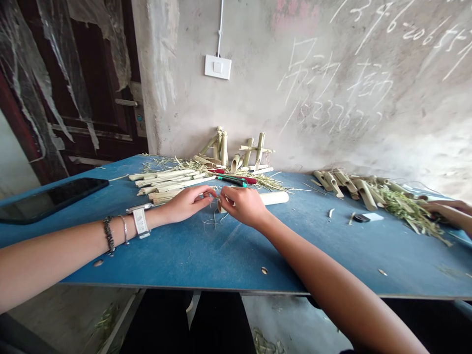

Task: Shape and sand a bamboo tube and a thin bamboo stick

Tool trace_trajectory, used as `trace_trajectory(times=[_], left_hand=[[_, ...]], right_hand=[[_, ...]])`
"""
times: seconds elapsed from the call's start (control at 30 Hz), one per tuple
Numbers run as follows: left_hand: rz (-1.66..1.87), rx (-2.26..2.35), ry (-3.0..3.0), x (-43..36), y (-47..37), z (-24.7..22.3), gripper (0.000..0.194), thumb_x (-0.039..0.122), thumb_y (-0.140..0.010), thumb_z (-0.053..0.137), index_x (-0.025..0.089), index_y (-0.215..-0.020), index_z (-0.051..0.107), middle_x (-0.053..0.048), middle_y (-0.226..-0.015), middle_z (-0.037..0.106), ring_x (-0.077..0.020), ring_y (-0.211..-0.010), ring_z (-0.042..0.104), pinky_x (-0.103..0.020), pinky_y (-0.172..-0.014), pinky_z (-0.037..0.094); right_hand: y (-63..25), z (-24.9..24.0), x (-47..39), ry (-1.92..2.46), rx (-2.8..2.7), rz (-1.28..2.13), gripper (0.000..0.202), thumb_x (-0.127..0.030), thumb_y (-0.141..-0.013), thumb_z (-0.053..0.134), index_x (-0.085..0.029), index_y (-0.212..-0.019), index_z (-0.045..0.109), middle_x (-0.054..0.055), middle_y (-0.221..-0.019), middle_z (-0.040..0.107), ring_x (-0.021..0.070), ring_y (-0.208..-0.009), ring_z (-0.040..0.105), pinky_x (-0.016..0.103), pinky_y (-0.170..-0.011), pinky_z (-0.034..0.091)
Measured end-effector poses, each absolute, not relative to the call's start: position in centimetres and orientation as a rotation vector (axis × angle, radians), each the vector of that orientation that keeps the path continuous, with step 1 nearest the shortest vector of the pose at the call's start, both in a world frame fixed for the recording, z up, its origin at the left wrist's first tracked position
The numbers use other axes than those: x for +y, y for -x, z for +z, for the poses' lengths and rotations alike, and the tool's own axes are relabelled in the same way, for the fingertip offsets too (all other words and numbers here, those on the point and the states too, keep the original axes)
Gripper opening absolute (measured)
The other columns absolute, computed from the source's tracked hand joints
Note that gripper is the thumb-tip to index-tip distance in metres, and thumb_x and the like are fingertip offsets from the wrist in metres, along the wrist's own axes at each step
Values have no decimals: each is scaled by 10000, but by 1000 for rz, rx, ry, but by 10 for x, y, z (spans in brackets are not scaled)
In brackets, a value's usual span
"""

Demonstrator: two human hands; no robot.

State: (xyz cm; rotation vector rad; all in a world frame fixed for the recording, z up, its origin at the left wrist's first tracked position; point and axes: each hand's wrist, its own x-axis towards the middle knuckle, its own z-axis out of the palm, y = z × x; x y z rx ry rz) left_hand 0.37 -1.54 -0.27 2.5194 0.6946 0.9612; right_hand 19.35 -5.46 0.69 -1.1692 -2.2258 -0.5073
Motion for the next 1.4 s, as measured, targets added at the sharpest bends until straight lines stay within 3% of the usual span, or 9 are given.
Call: trace_trajectory(times=[0.37,0.57,0.87,1.07,1.3,1.4], left_hand=[[878,744,-2515,-14,-3,-5,198,310,-854,442,155,-910,551,3,-686,546,-112,-574,473,-218,-531,343],[905,693,-2533,-12,-3,-6,198,293,-860,429,154,-811,560,-5,-728,567,-123,-647,494,-227,-597,359],[832,612,-2495,-15,-3,-3,280,371,-849,442,144,-721,544,11,-653,522,-113,-609,454,-219,-563,334],[738,547,-2450,-15,-3,-3,262,312,-795,474,137,-601,491,33,-582,448,-82,-547,379,-201,-522,292],[704,510,-2404,-17,-1,4,243,285,-754,491,140,-565,442,43,-555,405,-72,-526,342,-200,-512,269],[717,517,-2420,-17,-2,2,243,297,-772,470,143,-585,450,40,-562,406,-78,-536,354,-203,-519,277]], right_hand=[[-203,11,-48,1278,-2082,-523,204,-269,-823,420,-191,-742,590,2,-601,588,106,-504,488,214,-518,300],[-205,13,-47,1276,-2074,-494,188,-248,-805,433,-188,-719,589,2,-600,588,106,-512,491,214,-530,315],[-198,11,-52,1222,-2203,-448,187,-236,-812,442,-179,-745,607,-5,-583,574,94,-493,461,207,-511,287],[-199,10,-49,1165,-2233,-387,214,-244,-832,435,-170,-722,604,6,-615,579,94,-529,452,208,-521,282],[-199,13,-48,1080,-2232,-174,226,-241,-826,447,-165,-634,539,-37,-522,444,75,-488,350,196,-485,259],[-203,15,-46,1070,-2259,-198,232,-271,-844,440,-165,-676,559,-30,-548,470,77,-502,359,197,-493,266]])
